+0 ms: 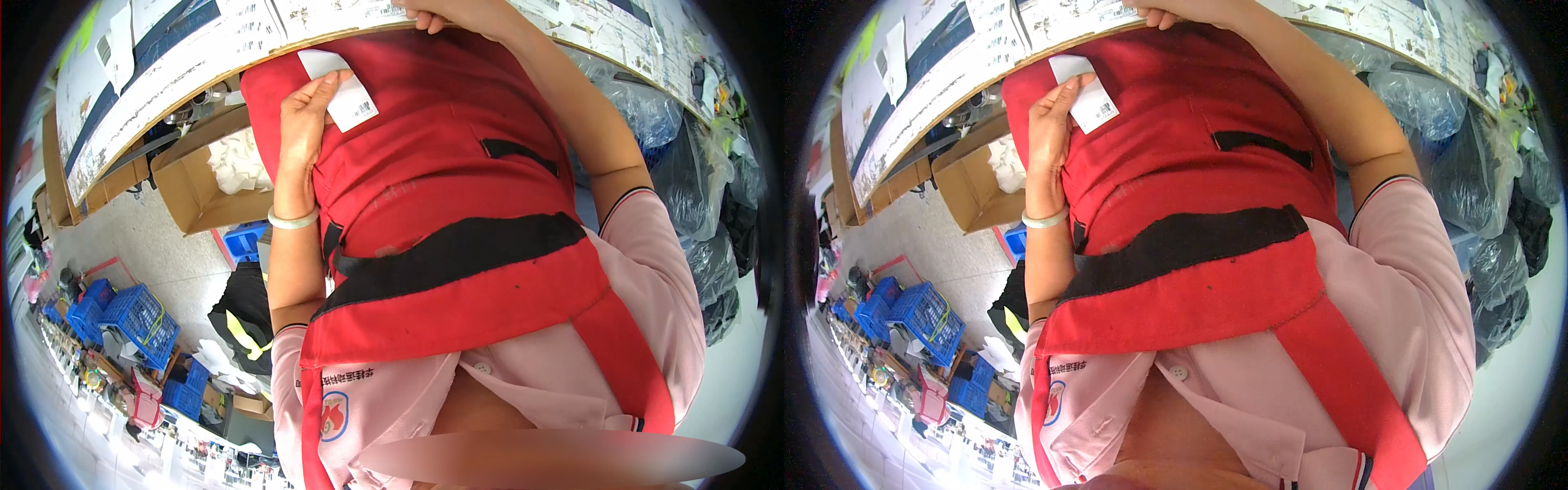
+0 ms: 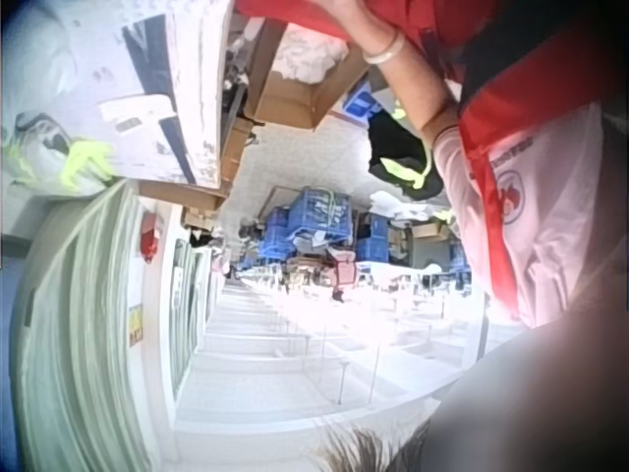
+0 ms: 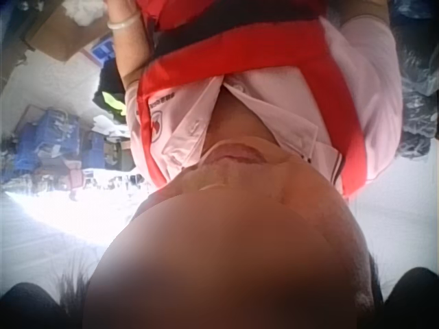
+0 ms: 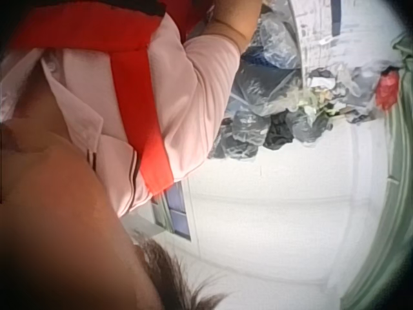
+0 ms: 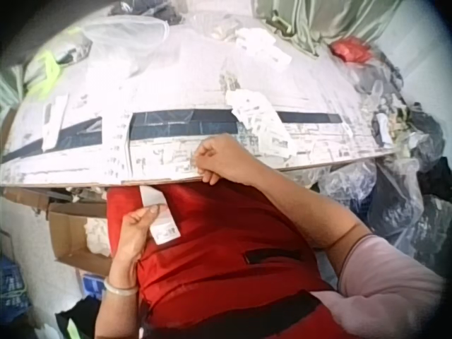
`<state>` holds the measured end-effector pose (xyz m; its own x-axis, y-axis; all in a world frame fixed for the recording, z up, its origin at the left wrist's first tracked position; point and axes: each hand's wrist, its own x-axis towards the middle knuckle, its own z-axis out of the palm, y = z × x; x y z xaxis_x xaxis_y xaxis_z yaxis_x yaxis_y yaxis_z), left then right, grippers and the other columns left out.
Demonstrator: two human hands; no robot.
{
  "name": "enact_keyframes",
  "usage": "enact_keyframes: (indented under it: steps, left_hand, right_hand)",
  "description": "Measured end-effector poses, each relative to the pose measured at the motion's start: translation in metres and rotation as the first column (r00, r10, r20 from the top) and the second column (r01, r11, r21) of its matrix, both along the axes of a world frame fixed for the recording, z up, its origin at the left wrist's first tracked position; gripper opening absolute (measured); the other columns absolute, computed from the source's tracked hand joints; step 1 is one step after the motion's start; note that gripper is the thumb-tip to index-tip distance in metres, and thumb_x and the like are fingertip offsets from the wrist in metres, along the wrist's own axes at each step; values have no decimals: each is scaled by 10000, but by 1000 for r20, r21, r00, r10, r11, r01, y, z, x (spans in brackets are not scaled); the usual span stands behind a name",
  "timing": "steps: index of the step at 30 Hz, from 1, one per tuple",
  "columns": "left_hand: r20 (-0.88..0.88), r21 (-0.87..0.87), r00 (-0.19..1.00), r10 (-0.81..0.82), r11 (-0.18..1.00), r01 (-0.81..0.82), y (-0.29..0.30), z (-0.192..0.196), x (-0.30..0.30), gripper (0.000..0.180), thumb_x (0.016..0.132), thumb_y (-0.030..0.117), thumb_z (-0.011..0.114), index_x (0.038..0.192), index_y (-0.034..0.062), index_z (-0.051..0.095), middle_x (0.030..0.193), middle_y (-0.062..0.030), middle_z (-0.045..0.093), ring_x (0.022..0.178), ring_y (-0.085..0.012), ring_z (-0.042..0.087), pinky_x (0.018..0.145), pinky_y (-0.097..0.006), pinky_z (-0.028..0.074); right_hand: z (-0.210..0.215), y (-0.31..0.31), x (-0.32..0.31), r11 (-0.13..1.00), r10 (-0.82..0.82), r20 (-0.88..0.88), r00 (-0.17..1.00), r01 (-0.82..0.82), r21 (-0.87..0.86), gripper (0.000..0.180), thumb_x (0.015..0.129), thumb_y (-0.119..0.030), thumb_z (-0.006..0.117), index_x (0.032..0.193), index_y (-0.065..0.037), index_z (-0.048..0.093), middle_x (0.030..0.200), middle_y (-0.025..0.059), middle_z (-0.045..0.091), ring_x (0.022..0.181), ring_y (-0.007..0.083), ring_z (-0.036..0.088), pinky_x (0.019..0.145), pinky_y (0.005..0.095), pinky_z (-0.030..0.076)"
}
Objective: Peeling white adhesive labels from a sheet and sticking them onto a workbench surface.
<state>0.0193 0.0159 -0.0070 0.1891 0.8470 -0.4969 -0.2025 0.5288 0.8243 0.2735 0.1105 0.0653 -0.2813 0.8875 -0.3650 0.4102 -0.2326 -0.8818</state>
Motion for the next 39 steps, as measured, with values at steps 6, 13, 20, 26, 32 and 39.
enact_keyframes:
  steps: [6, 13, 20, 26, 32, 39]
  left_hand:
    - [22, 18, 998, -53, 998, 53, -2, 16, 5, 256, 927, 129, 629, 1154, 18, 665, 882, -23, 688, 702, -39, 595, 574, -163, 447]
    - [20, 93, 1000, 12, 996, -14, -4, 11, 5, 263, 915, 55, 625, 1174, 15, 654, 953, -19, 682, 712, -24, 579, 579, -154, 437]
    - [67, 69, 998, -15, 998, 11, -5, 11, 4, 252, 917, 45, 619, 1162, 1, 656, 995, -30, 685, 779, -39, 594, 629, -168, 456]
    - [42, 185, 999, 24, 982, -32, -11, 13, 14, 238, 907, 40, 630, 1138, 13, 675, 988, -39, 691, 778, -45, 599, 688, -176, 474]
    - [218, 63, 976, 11, 998, -25, -6, 20, 15, 205, 900, 45, 644, 1090, -26, 679, 946, -77, 698, 782, -97, 632, 686, -230, 522]
    - [78, 123, 984, -160, 981, 149, -10, 11, 7, 169, 871, 63, 688, 1013, -28, 700, 799, -65, 688, 642, -93, 607, 606, -220, 511]
  right_hand:
    - [5, -18, 24, 998, -58, -135, 989, 61, 17, 165, 925, -118, 598, 933, 43, 633, 733, 73, 636, 582, 121, 602, 503, 233, 489]
    - [21, -31, 137, 900, -389, 124, 913, 348, 263, 125, 858, -151, 685, 874, -31, 653, 665, 25, 618, 579, 96, 578, 524, 225, 457]
    - [26, -41, 122, 825, -539, 553, 635, 266, 498, 184, 802, -182, 729, 862, -33, 639, 656, 58, 619, 587, 125, 592, 537, 304, 468]
    - [-4, -74, 20, 971, 105, 65, 992, -117, 211, 231, 901, -271, 638, 911, -44, 676, 734, 13, 611, 612, 78, 542, 567, 230, 449]
    - [-30, -77, -22, 962, 225, -185, 957, -249, -115, 227, 908, -241, 636, 929, -18, 669, 733, -1, 599, 645, 56, 540, 582, 207, 446]
    - [-36, -81, -30, 983, 155, -252, 955, -175, -62, 191, 921, -218, 634, 968, -35, 663, 794, -5, 615, 671, 56, 541, 594, 207, 448]
